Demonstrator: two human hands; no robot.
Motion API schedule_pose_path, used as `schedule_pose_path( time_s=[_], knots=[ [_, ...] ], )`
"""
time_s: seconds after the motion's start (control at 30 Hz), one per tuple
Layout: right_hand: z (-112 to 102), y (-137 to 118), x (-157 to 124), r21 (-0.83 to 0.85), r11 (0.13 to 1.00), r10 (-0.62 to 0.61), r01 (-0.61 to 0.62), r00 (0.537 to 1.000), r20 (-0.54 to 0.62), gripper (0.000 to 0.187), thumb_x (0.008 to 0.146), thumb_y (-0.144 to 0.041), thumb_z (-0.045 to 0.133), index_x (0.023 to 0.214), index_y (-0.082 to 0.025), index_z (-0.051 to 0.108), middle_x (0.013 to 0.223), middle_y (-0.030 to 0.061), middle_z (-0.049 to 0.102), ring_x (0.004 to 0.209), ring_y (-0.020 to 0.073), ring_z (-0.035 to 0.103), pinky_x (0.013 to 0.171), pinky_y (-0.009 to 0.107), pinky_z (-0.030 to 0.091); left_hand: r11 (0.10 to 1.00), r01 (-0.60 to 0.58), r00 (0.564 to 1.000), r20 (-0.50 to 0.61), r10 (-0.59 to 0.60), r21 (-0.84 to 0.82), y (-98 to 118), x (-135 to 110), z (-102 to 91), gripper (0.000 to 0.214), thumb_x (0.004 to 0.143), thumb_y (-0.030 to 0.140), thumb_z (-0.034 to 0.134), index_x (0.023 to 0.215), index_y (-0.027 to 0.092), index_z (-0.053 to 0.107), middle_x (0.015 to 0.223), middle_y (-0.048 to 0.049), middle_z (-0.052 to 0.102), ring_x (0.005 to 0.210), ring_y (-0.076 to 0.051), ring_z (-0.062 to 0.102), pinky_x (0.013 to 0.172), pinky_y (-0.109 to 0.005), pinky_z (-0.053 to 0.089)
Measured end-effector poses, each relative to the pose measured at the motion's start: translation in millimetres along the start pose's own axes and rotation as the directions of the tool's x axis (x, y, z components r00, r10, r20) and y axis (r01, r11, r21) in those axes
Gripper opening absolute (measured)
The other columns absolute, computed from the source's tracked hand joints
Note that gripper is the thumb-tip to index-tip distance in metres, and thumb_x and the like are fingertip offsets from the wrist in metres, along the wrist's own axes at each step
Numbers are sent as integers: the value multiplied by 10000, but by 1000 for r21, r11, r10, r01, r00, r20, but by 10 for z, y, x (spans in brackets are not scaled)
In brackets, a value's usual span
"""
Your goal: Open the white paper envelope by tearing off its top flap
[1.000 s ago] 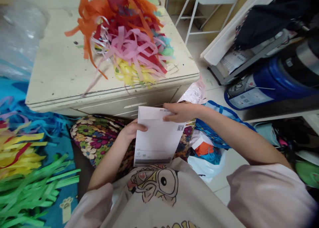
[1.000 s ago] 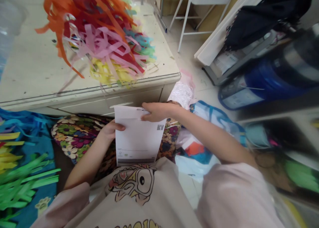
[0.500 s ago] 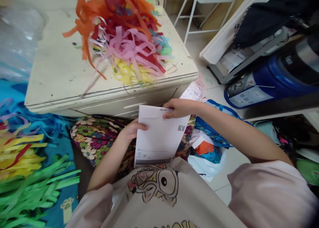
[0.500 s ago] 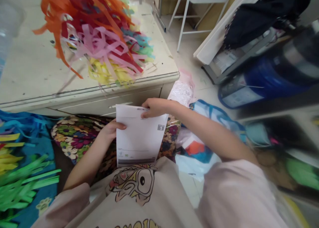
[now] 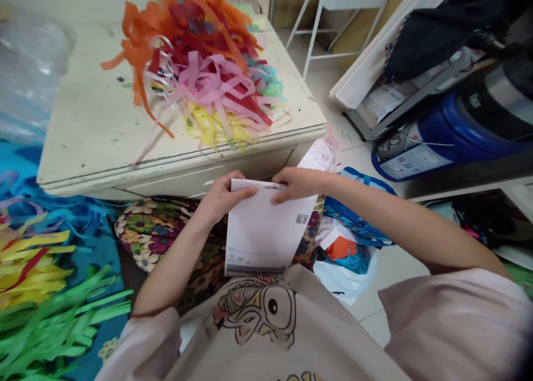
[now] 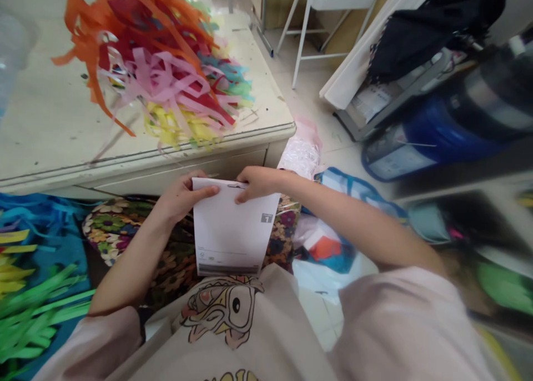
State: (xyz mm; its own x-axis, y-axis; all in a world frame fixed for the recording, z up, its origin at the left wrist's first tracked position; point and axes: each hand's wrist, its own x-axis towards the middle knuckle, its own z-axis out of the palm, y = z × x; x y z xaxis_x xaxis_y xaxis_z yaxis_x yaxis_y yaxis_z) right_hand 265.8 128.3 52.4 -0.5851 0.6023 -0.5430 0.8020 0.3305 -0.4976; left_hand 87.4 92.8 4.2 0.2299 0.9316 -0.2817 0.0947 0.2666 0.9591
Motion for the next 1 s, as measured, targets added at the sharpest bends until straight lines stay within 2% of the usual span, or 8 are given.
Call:
schedule_pose_path(
  time_s=[0.2,0.47,0.57,0.63,0.7,0.8,0.9,1.0],
  knots=[
    [-23,27,-121,126,991,-45,46,999,-10,264,717,-385,435,642,-154,538,567,-18,510,496,82,444,427,193,291,994,-70,998,10,69,86,57,-80,-24,278,576,306,619,562,152,389,466,70,335,399,-32,316,383,-154,197],
    [-110,-57,-139,50,999,-11,8,999,47,180,669,-315,510,695,-156,591,579,-24,541,526,81,471,456,177,309,974,-137,990,49,131,179,103,-136,-8,253,607,287,594,571,151,384,470,75,300,407,-27,266,386,-147,181],
    [-90,-78,-151,-28,1000,9,-10,999,-34,192,657,-329,516,711,-169,608,589,-20,543,533,85,466,454,181,299,960,-144,989,56,134,242,157,-131,-10,205,604,294,583,623,151,437,491,68,353,425,-38,310,401,-151,219],
    [-53,-83,-157,-91,995,27,-38,993,-112,204,648,-347,519,710,-177,614,580,-16,533,524,88,456,453,188,290,925,-161,986,88,139,345,238,-120,-8,192,596,297,579,693,147,507,550,47,436,470,-52,361,426,-158,255],
    [-11,-90,-162,-136,988,43,-69,982,-185,215,649,-358,514,708,-181,618,572,-12,526,508,87,443,447,194,277,854,-166,985,119,123,494,340,-102,-3,228,611,323,555,744,139,570,594,25,488,495,-61,375,436,-167,257],
    [42,-105,-165,-176,981,38,-85,966,-256,213,657,-346,506,692,-170,620,564,-4,525,487,81,422,430,196,256,726,-196,978,188,94,659,463,-56,-3,287,686,358,451,695,119,610,508,22,443,456,-58,321,414,-184,207],
    [79,-117,-162,-199,978,4,-64,958,-286,193,661,-321,511,674,-162,619,552,0,527,482,78,415,433,193,257,678,-272,953,289,92,683,508,-4,-22,283,702,323,424,671,112,611,473,28,406,450,-55,302,413,-187,198],
    [108,-120,-161,-196,980,-19,-44,952,-306,186,664,-321,515,682,-170,621,563,2,539,497,81,427,440,189,262,690,-272,946,316,67,671,503,32,-49,244,686,302,449,690,115,605,506,28,436,469,-55,322,426,-180,222]
  ],
)
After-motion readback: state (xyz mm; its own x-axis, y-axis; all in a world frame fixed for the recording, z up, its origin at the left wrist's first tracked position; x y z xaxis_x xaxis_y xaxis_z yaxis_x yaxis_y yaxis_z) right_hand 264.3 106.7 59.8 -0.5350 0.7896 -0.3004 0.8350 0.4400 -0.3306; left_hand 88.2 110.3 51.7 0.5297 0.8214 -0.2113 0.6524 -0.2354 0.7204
